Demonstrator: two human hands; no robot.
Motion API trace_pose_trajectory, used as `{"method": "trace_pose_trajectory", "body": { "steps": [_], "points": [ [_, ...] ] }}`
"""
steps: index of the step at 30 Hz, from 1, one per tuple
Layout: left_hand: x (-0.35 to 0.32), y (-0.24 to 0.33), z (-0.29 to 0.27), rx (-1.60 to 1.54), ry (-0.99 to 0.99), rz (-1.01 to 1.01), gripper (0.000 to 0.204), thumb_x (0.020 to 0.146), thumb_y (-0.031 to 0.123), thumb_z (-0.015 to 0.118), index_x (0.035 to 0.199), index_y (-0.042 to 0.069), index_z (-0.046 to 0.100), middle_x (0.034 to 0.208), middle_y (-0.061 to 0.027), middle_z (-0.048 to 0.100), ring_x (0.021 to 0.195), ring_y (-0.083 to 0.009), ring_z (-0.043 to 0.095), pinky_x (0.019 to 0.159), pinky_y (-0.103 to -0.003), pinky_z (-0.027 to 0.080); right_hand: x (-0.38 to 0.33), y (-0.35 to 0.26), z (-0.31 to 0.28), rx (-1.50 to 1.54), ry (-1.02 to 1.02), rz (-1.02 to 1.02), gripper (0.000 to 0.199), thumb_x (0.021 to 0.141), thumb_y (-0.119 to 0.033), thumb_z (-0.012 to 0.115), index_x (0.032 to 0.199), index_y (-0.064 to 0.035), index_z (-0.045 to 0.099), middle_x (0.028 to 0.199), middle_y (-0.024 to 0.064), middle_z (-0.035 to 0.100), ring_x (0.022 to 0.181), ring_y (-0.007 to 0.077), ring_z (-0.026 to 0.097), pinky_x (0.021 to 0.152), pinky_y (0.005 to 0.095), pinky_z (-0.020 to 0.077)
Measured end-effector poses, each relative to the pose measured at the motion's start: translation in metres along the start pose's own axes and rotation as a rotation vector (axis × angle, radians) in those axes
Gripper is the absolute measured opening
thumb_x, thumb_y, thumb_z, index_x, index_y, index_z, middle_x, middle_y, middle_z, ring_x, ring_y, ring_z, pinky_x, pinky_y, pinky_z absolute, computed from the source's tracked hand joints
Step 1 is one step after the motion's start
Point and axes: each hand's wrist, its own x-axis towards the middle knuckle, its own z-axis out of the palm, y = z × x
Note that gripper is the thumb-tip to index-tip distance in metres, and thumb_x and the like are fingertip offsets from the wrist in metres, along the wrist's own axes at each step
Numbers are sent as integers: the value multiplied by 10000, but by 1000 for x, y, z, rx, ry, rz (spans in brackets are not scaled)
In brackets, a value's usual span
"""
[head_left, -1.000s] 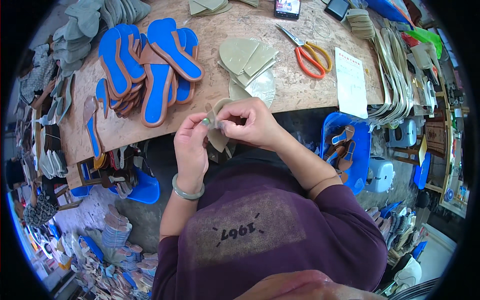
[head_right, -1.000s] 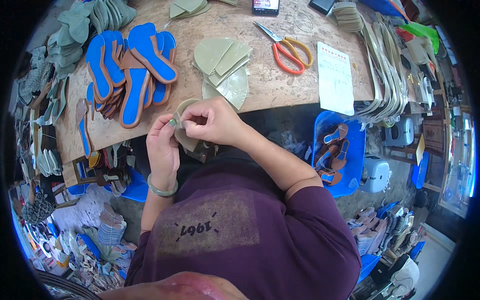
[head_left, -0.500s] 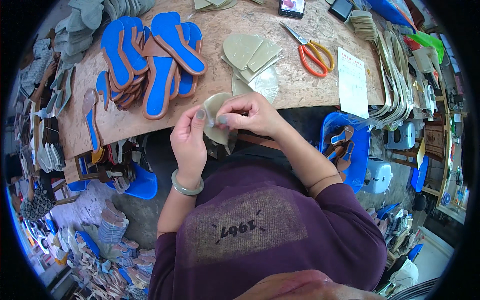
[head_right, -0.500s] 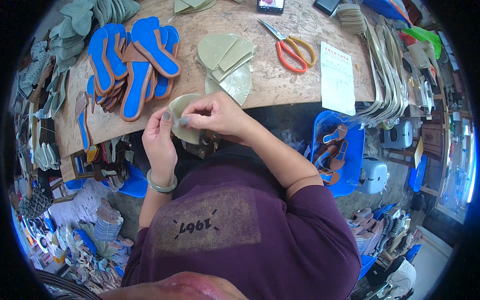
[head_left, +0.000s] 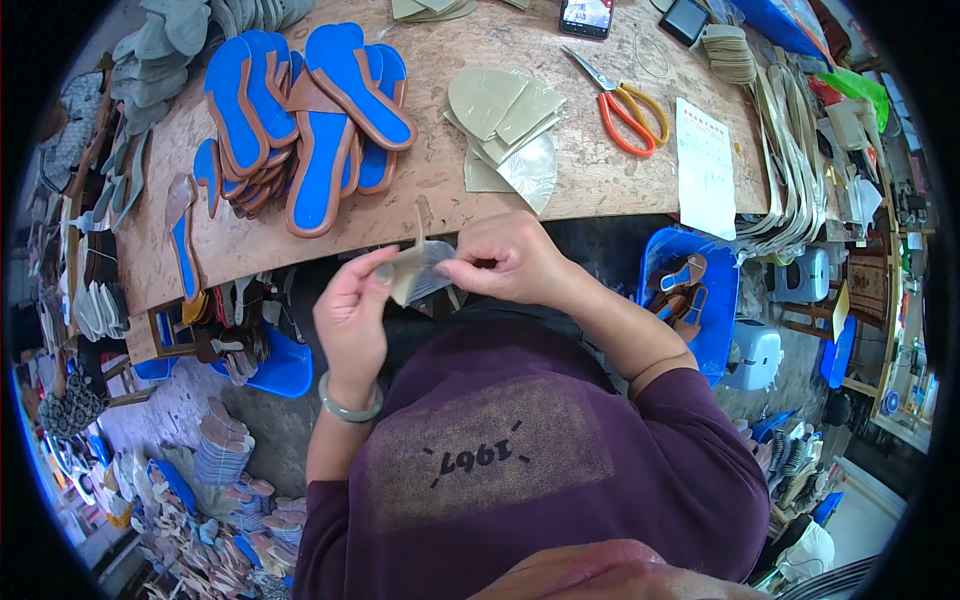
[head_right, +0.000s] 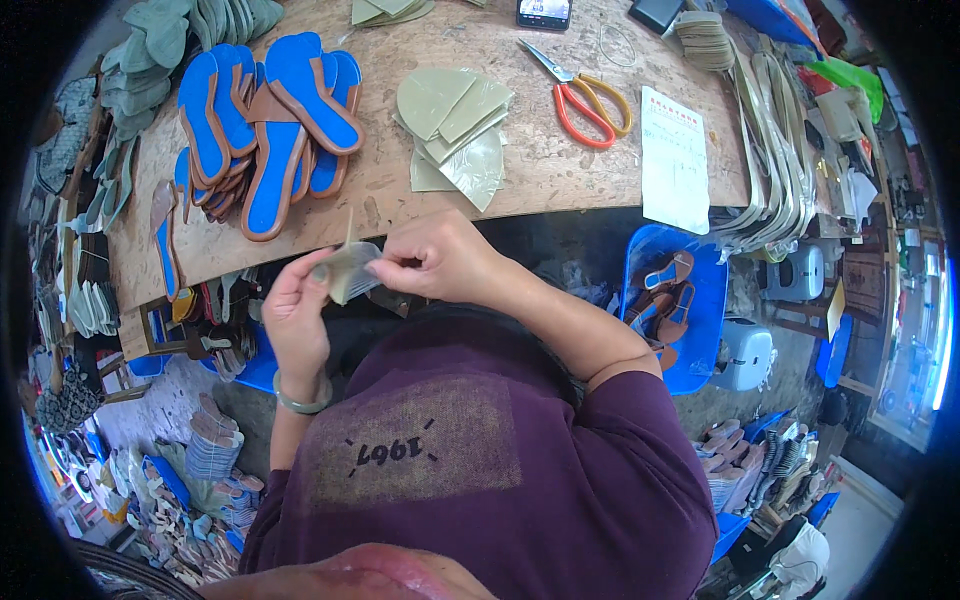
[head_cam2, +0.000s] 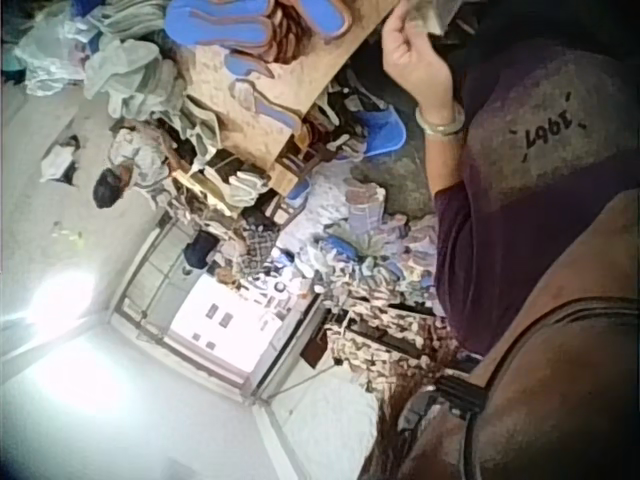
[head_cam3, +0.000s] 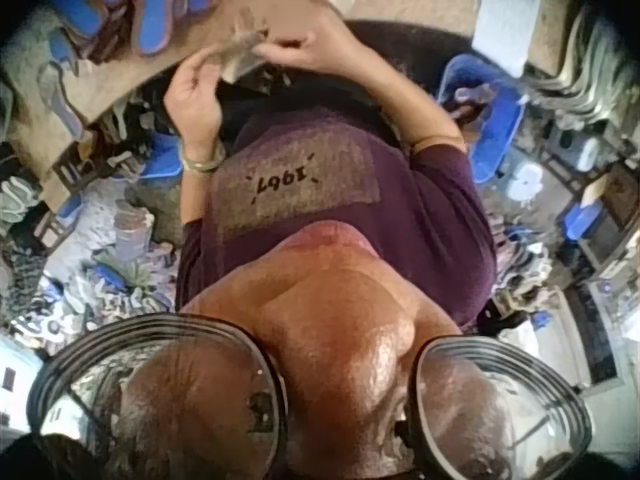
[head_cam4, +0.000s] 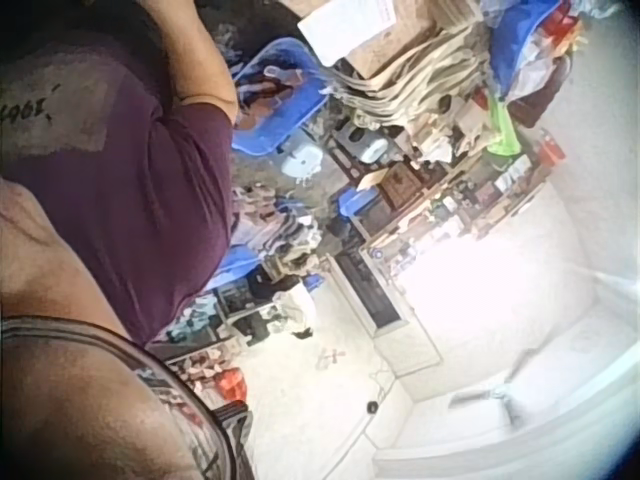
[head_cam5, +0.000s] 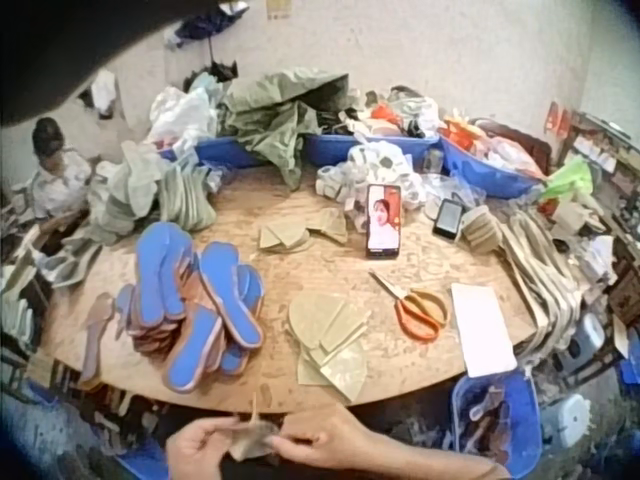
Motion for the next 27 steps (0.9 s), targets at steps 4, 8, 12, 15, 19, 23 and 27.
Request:
{"method": "trace_pose_trajectory", "body": {
  "steps": [4,8,12,15,19,23,27],
  "points": [
    [-5,11,-29,-84,102,82,242,968,103,559,1154,-49,592,1048,-149,677,929,-180,662,815,-291,540,-5,-12,-5,-17,26,-110,282,783,-95,739,578,-40,553,517,65,482,458,211,491,443,332,348],
    [-10,29,-47,-96,167,113,278,960,125,582,1156,-73,570,1063,-231,673,947,-273,681,845,-336,552,-13,-24,-6,-24,6,-113,254,766,-89,732,579,-42,567,525,69,486,464,228,497,444,339,360],
    [-9,32,-68,-86,193,148,257,963,86,556,1165,-73,560,1115,-233,652,988,-274,663,878,-361,531,-21,-26,-2,6,8,-132,269,760,-74,726,568,-39,541,511,66,442,444,220,465,432,341,339],
    [-8,26,-86,-122,265,210,249,956,79,569,1152,-74,573,1090,-227,663,967,-242,671,839,-324,541,-24,-27,-7,-28,-15,-147,265,763,-73,711,569,-40,534,515,63,448,441,213,459,434,338,340],
    [-2,54,-166,-60,510,350,250,941,62,574,1160,-58,575,1049,-166,673,936,-191,663,798,-295,544,-44,-16,-33,25,-60,55,274,756,-79,715,579,-28,512,533,67,475,464,208,487,454,330,362],
    [9,24,-90,-101,279,94,283,907,70,618,1169,-30,578,1005,-65,673,836,-99,645,734,-241,538,-20,11,18,-206,-268,99,262,806,-202,711,653,-30,586,639,108,599,592,286,601,542,374,454],
    [24,31,-50,-398,171,99,224,934,117,627,1110,-16,589,968,-65,679,810,-100,663,709,-244,559,0,38,47,-637,-393,62,251,828,-263,685,841,-14,664,754,155,642,748,336,643,661,393,504]
  ]
}}
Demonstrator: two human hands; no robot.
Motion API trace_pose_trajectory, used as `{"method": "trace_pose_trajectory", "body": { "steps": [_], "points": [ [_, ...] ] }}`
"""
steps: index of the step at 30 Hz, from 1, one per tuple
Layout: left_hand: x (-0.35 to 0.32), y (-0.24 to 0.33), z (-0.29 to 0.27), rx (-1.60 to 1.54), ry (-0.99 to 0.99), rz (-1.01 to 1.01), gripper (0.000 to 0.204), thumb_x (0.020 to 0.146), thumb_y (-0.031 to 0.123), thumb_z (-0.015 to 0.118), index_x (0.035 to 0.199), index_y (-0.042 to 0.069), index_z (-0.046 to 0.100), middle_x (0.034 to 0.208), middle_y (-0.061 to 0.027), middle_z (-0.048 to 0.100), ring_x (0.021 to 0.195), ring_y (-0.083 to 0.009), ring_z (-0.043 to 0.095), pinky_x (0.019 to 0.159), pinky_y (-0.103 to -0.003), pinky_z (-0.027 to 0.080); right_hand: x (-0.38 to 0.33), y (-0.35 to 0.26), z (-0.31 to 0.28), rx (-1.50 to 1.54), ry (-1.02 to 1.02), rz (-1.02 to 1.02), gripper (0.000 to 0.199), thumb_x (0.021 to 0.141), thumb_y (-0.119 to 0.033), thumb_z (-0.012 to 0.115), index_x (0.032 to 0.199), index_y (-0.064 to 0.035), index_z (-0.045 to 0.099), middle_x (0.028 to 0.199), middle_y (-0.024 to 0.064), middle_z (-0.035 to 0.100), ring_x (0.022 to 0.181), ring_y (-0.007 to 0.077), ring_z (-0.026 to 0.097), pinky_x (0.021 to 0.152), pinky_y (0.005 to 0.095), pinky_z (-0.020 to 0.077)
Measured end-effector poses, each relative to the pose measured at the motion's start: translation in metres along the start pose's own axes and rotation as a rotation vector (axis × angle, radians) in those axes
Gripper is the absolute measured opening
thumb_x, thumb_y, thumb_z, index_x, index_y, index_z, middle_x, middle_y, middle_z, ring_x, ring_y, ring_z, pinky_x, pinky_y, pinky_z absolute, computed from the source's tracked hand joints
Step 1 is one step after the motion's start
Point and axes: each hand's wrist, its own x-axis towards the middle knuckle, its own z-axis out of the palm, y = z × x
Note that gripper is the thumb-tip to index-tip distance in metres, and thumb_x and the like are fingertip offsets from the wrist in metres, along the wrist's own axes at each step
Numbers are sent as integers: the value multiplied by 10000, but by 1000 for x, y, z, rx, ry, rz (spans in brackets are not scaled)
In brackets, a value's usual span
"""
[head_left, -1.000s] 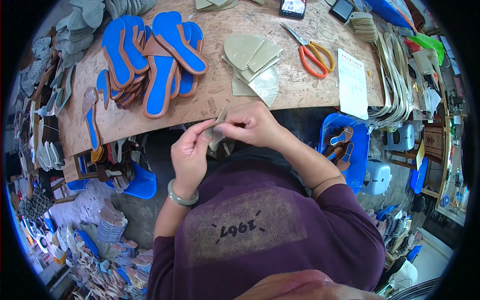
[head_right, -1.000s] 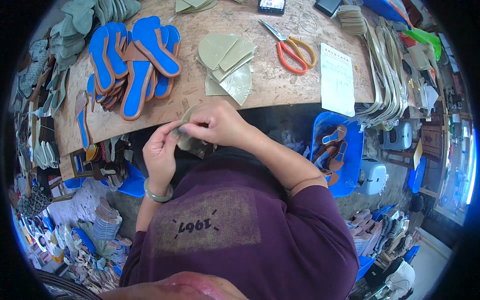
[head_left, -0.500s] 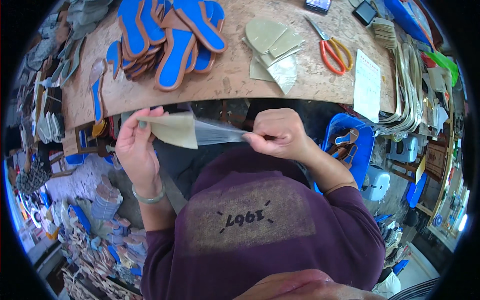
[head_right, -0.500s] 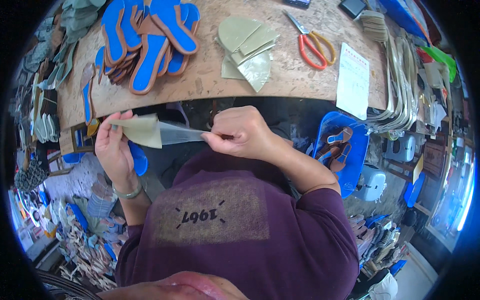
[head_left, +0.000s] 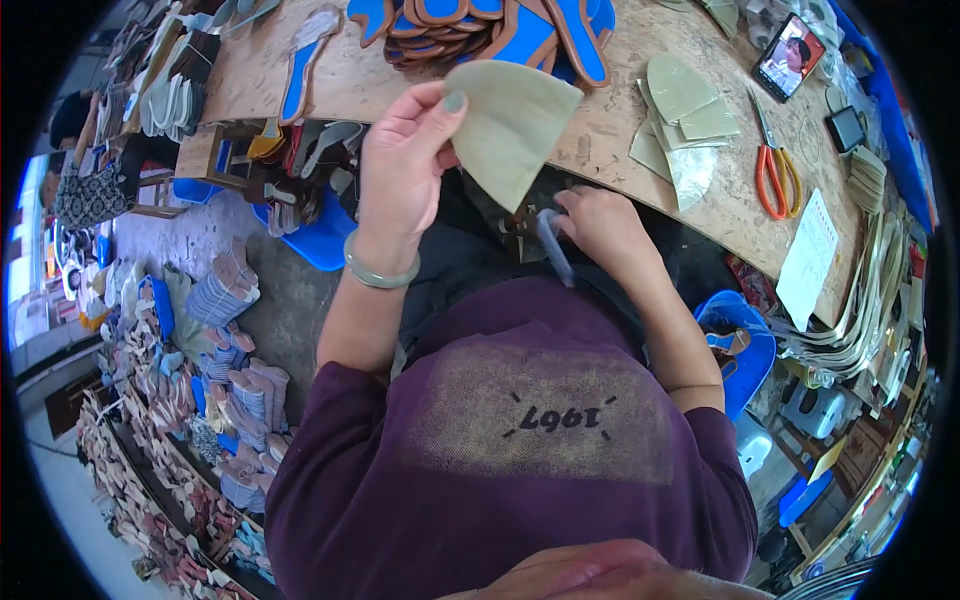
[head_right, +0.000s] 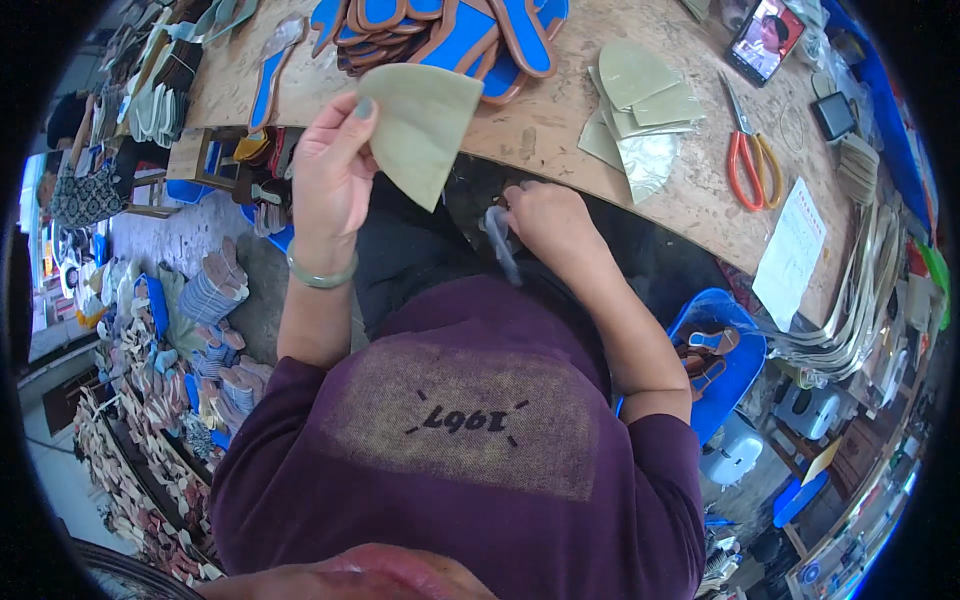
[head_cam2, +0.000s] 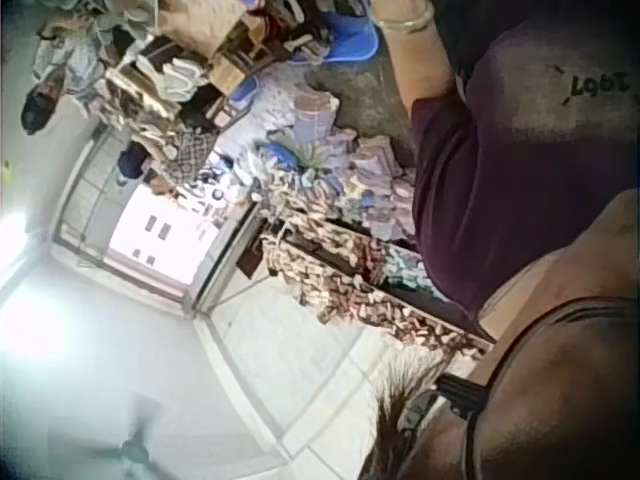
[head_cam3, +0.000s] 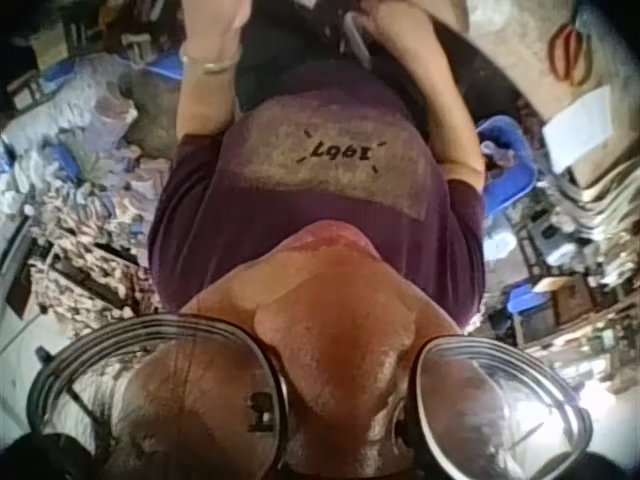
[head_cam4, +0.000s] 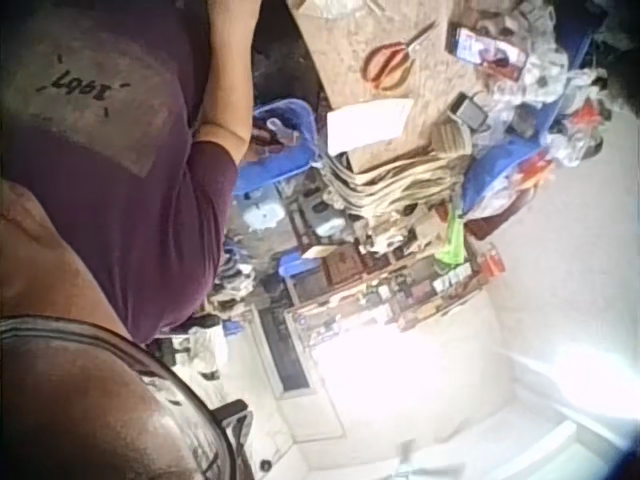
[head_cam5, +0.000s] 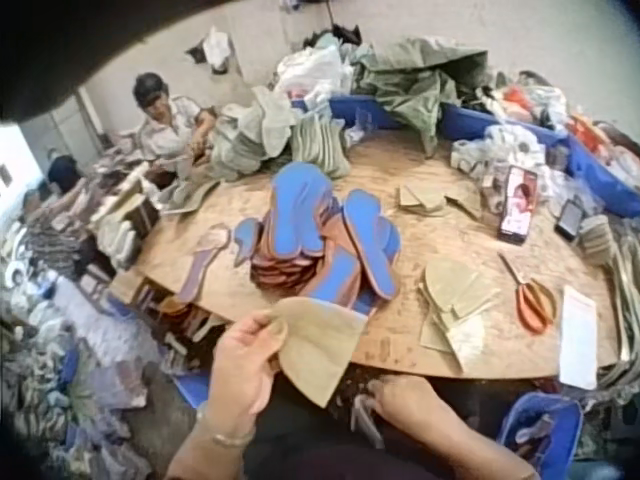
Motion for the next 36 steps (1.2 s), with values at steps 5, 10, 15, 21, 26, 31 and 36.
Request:
{"method": "trace_pose_trajectory", "body": {
  "steps": [5,10,15,21,26,31,36],
  "points": [
    [-2,-14,2,36,11,-28,191,926,129,651,1056,-3,603,915,-42,671,767,-73,638,678,-211,531,-2,-13,-40,562,84,84,264,809,-159,711,1016,0,669,863,121,680,769,246,660,714,320,519],
    [0,-33,11,191,-20,72,148,911,105,673,992,0,608,873,-8,650,731,-34,585,659,-177,482,2,-25,-66,571,617,13,397,758,-126,780,1117,-20,649,906,83,672,845,198,657,761,294,512],
    [-11,-35,21,248,-132,-27,136,900,119,691,918,23,597,840,15,622,750,-25,547,662,-174,436,7,-35,-66,477,506,-30,411,761,-47,760,1150,-44,628,1071,122,658,973,239,652,863,331,512],
    [-15,-31,28,-28,-173,-213,163,923,108,656,1026,-10,612,915,-30,652,828,-50,592,712,-195,491,14,-27,-53,1199,598,126,369,845,33,682,1190,13,551,1103,89,634,1008,134,611,857,258,504],
    [-16,-46,23,72,-155,-37,157,914,46,645,1054,-22,623,962,-57,659,847,-77,622,741,-221,521,19,-17,-55,328,764,-28,277,788,-14,744,1048,-4,647,1023,80,636,931,139,624,808,269,505],
    [-18,-49,35,671,-131,415,196,866,-19,668,1060,-31,643,987,-82,668,865,-130,641,745,-233,514,9,-27,-64,759,580,130,151,826,-67,720,958,-2,688,856,40,657,802,104,626,725,233,496],
    [-19,-56,43,919,-172,660,241,831,-59,665,1068,-13,669,1040,-125,672,890,-193,666,750,-275,535,10,-30,-61,1150,445,339,153,887,-103,676,970,25,679,826,30,678,754,80,638,698,214,502]
  ]
}}
